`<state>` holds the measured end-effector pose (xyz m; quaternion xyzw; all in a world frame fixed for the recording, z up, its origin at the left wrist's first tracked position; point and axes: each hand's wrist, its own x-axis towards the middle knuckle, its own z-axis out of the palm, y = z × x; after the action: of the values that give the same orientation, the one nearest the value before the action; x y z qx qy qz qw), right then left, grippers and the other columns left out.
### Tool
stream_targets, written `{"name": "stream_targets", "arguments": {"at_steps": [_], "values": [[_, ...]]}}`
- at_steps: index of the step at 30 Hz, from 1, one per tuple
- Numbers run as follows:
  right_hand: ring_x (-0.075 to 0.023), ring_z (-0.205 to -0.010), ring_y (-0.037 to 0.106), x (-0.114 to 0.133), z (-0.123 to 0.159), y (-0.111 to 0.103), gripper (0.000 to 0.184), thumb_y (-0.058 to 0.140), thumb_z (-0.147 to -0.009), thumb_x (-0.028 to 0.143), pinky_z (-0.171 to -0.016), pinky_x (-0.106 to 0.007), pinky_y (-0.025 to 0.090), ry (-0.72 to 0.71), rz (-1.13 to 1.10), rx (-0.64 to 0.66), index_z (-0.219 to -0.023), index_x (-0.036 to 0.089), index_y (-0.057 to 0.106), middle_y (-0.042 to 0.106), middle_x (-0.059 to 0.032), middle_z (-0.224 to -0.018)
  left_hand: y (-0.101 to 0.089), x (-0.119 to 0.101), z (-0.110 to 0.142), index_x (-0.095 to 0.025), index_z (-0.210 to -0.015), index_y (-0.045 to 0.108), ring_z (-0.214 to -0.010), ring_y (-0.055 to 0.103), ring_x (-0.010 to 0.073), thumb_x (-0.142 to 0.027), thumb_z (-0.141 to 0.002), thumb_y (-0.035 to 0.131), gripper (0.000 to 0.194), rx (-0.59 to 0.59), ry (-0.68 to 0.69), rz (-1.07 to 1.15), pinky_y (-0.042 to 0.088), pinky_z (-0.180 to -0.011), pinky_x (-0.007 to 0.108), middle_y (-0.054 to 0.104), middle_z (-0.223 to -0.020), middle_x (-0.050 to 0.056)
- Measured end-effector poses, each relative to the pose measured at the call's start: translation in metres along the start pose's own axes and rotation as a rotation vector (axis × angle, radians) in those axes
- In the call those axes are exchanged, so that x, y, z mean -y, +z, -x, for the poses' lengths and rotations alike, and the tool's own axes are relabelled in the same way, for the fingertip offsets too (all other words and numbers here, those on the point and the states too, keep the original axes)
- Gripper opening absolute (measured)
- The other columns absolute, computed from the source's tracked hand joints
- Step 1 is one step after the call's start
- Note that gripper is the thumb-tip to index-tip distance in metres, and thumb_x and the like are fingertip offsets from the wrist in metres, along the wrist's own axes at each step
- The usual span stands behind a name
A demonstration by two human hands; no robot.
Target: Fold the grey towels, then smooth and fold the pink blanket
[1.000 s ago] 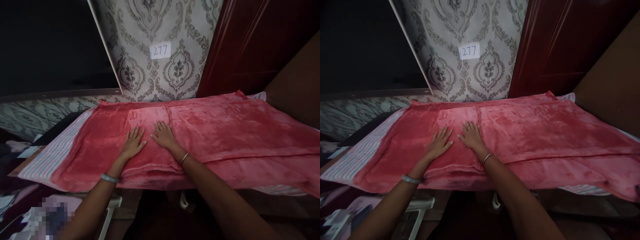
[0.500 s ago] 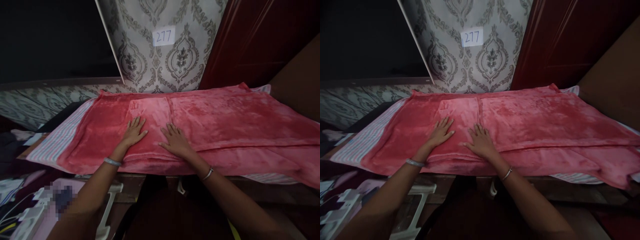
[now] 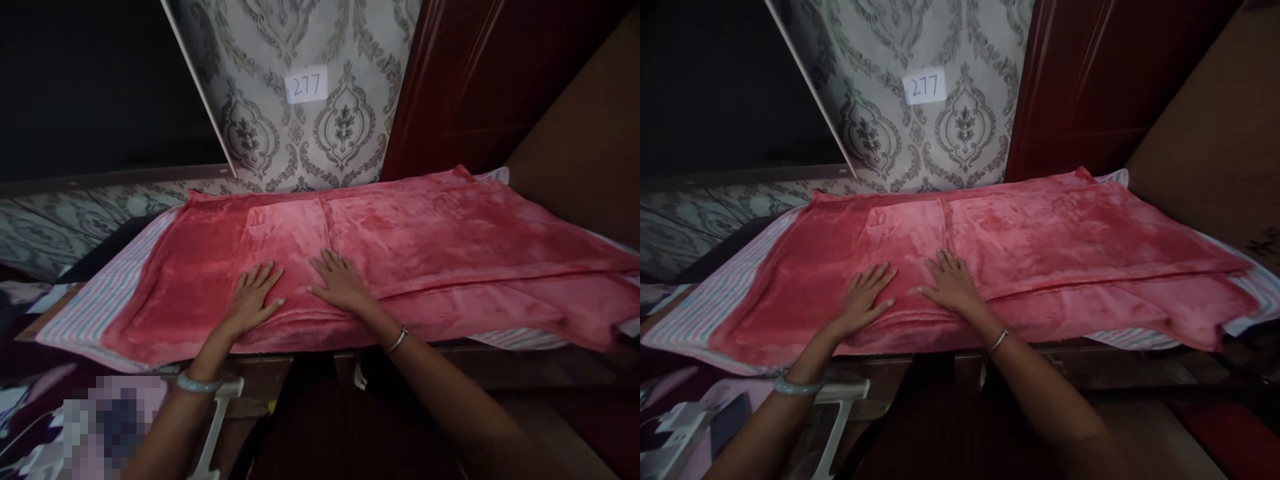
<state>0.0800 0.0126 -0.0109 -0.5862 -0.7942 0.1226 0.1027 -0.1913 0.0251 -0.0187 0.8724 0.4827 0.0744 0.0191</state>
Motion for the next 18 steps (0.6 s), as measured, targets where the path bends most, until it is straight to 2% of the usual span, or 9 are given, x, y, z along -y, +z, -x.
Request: {"name": "stream_targets", "arguments": {"at_steps": [10,15,18], "values": [[-0.0258,-0.155,0.003,0.0015,-0.0013,0.0029,0.078,0.044,-0.097,0.066,-0.124,-0.049,0.007,-0.02,-0.092,-0.035,-0.16,0.021,0.03,0.01,-0.0124,-0.167,0.0018,0.0075,0.0013,-0.037,-0.158,0.026,-0.154,0.018,0.034,-0.053,-0.096,0.049,0.068,-0.049,0.015,0.013,0.021,-0.12,0.064,0.026,-0.167,0.005],[-0.0263,-0.155,0.001,0.0002,0.0015,0.0029,0.076,0.047,-0.098,0.063,-0.124,-0.052,0.005,-0.023,-0.118,-0.021,-0.16,0.021,0.031,0.008,-0.0127,-0.167,0.0042,0.0095,0.0028,-0.039,-0.157,0.025,-0.154,0.02,0.0345,-0.053,-0.094,0.052,0.07,-0.08,0.034,0.018,0.023,-0.12,0.065,0.025,-0.167,0.004],[-0.0293,-0.155,0.003,0.0079,-0.0014,-0.0049,0.077,0.052,-0.097,0.057,-0.123,-0.056,0.006,0.008,-0.123,0.01,-0.16,0.021,0.028,0.01,-0.0144,-0.167,0.0071,0.0104,0.0031,-0.039,-0.157,0.026,-0.154,0.021,0.0343,-0.053,-0.094,0.051,0.069,-0.097,0.032,0.015,0.024,-0.119,0.064,0.025,-0.167,0.004]]}}
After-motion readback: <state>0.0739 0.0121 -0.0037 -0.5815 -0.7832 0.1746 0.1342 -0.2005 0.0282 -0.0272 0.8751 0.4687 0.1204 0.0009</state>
